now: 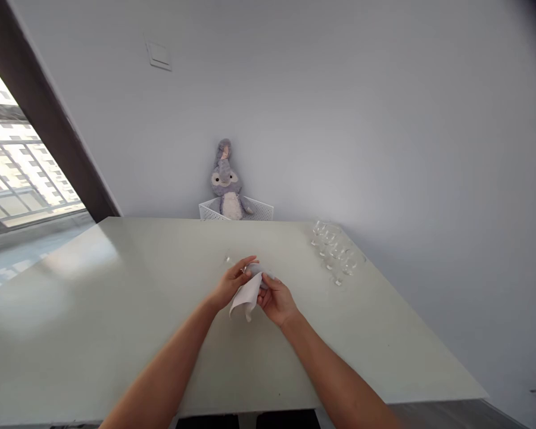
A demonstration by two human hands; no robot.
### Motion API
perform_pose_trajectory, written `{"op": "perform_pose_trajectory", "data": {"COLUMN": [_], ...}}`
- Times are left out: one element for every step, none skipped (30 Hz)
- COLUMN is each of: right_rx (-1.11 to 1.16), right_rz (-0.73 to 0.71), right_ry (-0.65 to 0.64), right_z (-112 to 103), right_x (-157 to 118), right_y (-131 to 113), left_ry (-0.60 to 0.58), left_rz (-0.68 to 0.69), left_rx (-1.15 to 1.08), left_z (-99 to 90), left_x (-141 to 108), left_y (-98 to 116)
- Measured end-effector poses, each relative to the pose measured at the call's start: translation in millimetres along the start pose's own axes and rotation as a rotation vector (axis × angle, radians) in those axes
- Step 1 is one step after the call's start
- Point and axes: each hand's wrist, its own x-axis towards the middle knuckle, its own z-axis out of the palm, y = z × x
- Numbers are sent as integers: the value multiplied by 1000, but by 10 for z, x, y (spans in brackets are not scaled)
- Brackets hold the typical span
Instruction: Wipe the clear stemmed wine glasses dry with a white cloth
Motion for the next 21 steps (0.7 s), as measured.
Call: {"op": "perform_pose_trajectory", "data": {"right_rx": [-92, -227, -391, -569, -742, -894, -1011, -1083, -1107, -1085, -1022, -929, -823, -720, -630, -563, -525, -516, -534, -575, -632], "right_rz": [-24, -58, -109, -182, -269, -354, -415, -439, -422, -367, -293, -217, -150, -92, -44, -8, 20, 43, 58, 64, 60], "right_ry": [-18, -33, -40, -34, -20, -4, 14, 35, 61, 92, 123, 145, 148, 125, 84, 35, -12, -53, -87, -114, -135], "right_z": [6, 19, 38, 56, 70, 77, 74, 62, 40, 12, -20, -54, -86, -114, -138, -158, -176, -192, -210, -230, -252], "right_x": [-12, -31, -56, -83, -107, -124, -130, -123, -104, -75, -41, -6, 23, 45, 56, 58, 53, 44, 33, 26, 22], "right_y": [18, 41, 64, 82, 92, 89, 75, 51, 17, -21, -63, -105, -146, -185, -220, -251, -280, -306, -330, -353, -375], "left_ry": [9, 25, 42, 53, 61, 63, 64, 80, 118, 170, 223, 258, 265, 237, 182, 119, 60, 14, -18, -38, -49], "left_rz": [4, 3, -4, -13, -19, -21, -20, -7, 25, 85, 171, 272, 378, 469, 529, 553, 546, 520, 485, 448, 415], "left_rx": [26, 62, 101, 137, 173, 223, 302, 419, 568, 732, 892, 1031, 1139, 1216, 1269, 1303, 1322, 1331, 1333, 1334, 1339], "left_z": [7, 10, 10, 9, 7, 3, -3, -10, -21, -33, -47, -62, -77, -92, -106, -121, -137, -152, -169, -186, -203], "left_x": [1, 3, 6, 7, 6, 1, -6, -16, -26, -36, -43, -47, -48, -46, -41, -35, -28, -20, -14, -8, -4], "left_y": [-1, -7, -16, -24, -27, -25, -16, 0, 19, 41, 60, 74, 81, 81, 72, 58, 39, 19, 0, -15, -25]}}
